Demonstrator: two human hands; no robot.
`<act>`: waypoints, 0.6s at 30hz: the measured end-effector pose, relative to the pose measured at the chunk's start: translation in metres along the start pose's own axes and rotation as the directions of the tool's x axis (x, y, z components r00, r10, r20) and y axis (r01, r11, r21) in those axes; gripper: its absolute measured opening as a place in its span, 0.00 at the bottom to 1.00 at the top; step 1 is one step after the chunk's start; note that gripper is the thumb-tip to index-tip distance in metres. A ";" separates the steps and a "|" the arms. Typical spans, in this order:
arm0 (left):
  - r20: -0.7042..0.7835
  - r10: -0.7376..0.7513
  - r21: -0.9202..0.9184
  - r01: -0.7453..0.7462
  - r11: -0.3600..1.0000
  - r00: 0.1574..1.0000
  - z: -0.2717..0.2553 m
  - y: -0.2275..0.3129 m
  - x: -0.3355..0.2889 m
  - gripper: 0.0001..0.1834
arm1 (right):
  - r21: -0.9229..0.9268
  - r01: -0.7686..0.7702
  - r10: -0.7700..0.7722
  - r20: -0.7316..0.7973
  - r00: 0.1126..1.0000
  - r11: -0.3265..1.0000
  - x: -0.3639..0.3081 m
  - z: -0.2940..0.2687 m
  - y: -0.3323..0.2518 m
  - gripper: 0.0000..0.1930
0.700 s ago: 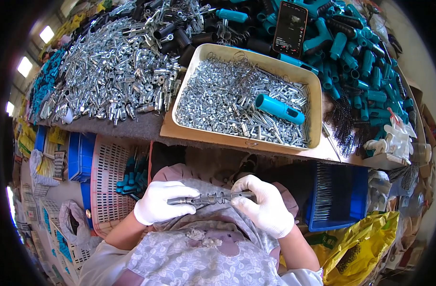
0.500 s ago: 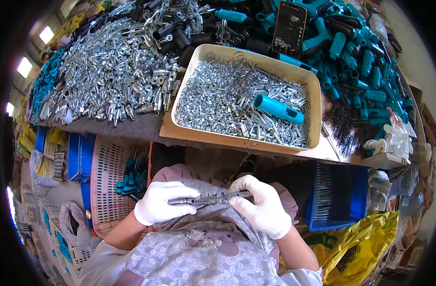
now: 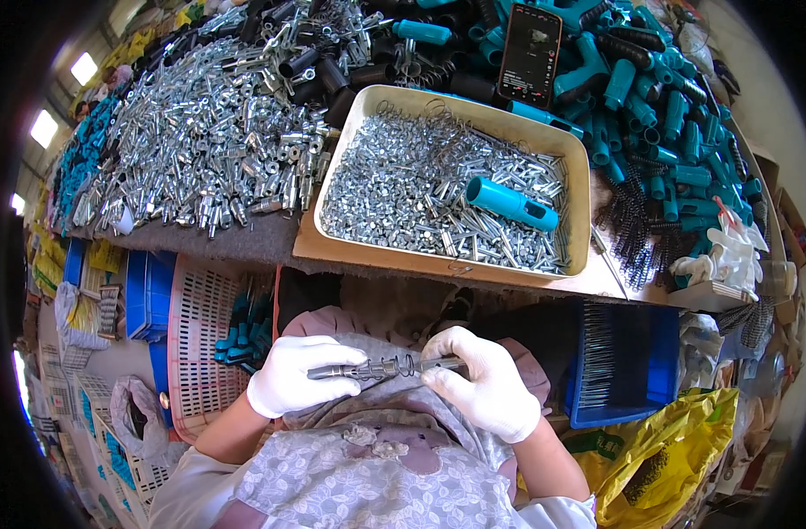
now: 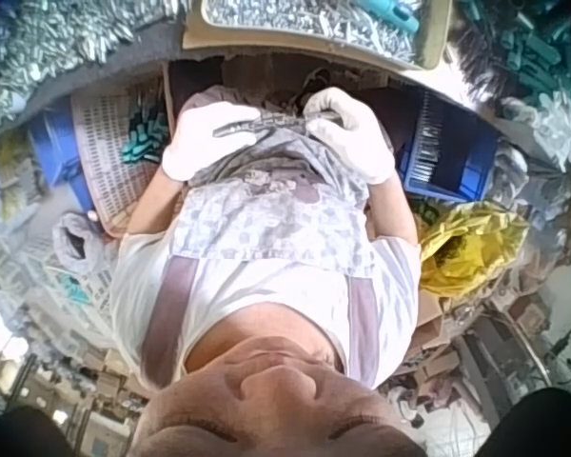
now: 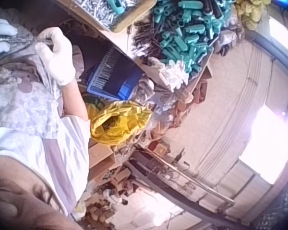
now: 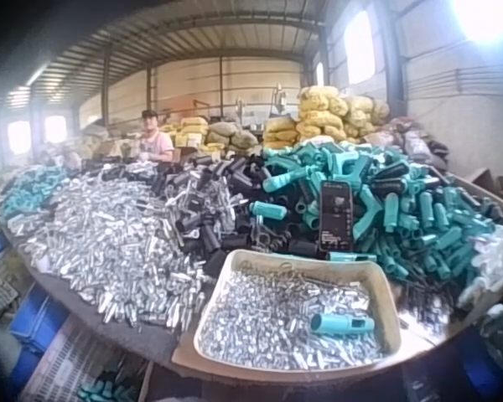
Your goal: Assembling T-handle socket wrenches by manually fitting metal shafts into plastic handles.
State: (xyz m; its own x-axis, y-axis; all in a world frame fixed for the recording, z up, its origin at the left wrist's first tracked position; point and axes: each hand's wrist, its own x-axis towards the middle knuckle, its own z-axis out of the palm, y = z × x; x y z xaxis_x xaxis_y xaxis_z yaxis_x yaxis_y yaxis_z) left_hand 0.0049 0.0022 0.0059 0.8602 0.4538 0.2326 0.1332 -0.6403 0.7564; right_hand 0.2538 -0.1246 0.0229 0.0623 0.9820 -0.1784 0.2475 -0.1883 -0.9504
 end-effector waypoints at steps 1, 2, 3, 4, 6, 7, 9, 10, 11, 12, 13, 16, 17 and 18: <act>-0.026 0.022 0.004 -0.022 1.000 0.999 0.002 0.000 0.000 0.18 | -0.040 0.019 -0.019 -0.015 1.000 0.999 0.000 0.000 -0.002 0.10; -0.051 0.040 0.006 -0.040 0.999 0.998 0.002 -0.001 0.001 0.19 | -0.080 0.034 -0.037 -0.027 0.999 0.996 0.002 0.001 -0.004 0.10; -0.050 0.039 0.006 -0.039 0.999 0.998 0.001 -0.001 0.001 0.19 | -0.079 0.034 -0.036 -0.027 0.999 0.996 0.002 0.001 -0.006 0.10; -0.054 0.024 0.003 -0.024 1.000 0.998 0.000 0.000 0.001 0.19 | -0.077 0.026 -0.028 -0.023 0.999 0.997 0.003 0.000 -0.008 0.10; -0.057 0.011 -0.002 -0.011 1.000 0.998 -0.001 0.001 0.001 0.19 | -0.076 0.017 -0.019 -0.021 1.000 0.997 0.003 0.000 -0.009 0.10; -0.059 0.013 0.002 -0.013 1.000 0.998 -0.002 0.001 0.002 0.19 | -0.064 0.022 -0.024 -0.029 0.999 0.998 0.004 -0.001 -0.008 0.10; -0.063 0.013 0.006 -0.013 1.000 0.998 -0.002 0.001 0.002 0.19 | -0.053 0.026 -0.028 -0.035 0.999 0.998 0.005 -0.001 -0.007 0.10; -0.064 0.008 -0.010 -0.009 1.000 0.998 -0.002 0.001 0.002 0.19 | -0.061 0.029 -0.031 -0.021 0.999 0.998 0.005 0.000 -0.007 0.10; -0.065 0.004 -0.027 -0.005 1.000 0.998 -0.001 0.001 0.002 0.19 | -0.069 0.033 -0.034 -0.009 0.999 0.997 0.006 0.001 -0.008 0.10; -0.065 0.004 -0.027 -0.006 1.000 0.998 -0.001 0.001 0.003 0.19 | -0.069 0.033 -0.034 -0.009 0.999 0.997 0.006 0.002 -0.008 0.10; -0.059 0.011 -0.027 -0.013 1.000 0.998 -0.001 0.002 0.004 0.19 | -0.081 0.058 -0.058 0.005 0.998 0.995 0.006 0.003 -0.007 0.10; -0.045 0.011 -0.024 -0.012 1.000 0.999 0.000 0.003 0.004 0.19 | -0.097 0.102 -0.100 0.031 0.995 0.990 0.006 0.008 -0.005 0.12; -0.039 0.001 -0.019 -0.001 1.000 0.999 -0.001 0.003 0.004 0.19 | -0.132 0.123 -0.118 0.045 0.992 0.984 0.006 0.009 -0.005 0.13; -0.039 0.000 -0.019 -0.001 1.000 0.999 0.000 0.002 0.003 0.19 | -0.167 0.144 -0.136 0.059 0.989 0.975 0.006 0.012 -0.004 0.14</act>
State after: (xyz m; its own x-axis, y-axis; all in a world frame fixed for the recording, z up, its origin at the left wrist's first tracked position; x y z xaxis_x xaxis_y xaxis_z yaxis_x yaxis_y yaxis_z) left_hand 0.0077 0.0023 0.0085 0.8404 0.4773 0.2566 0.1230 -0.6292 0.7675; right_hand 0.2416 -0.1182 0.0231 -0.0288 0.9976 -0.0625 0.4120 -0.0452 -0.9101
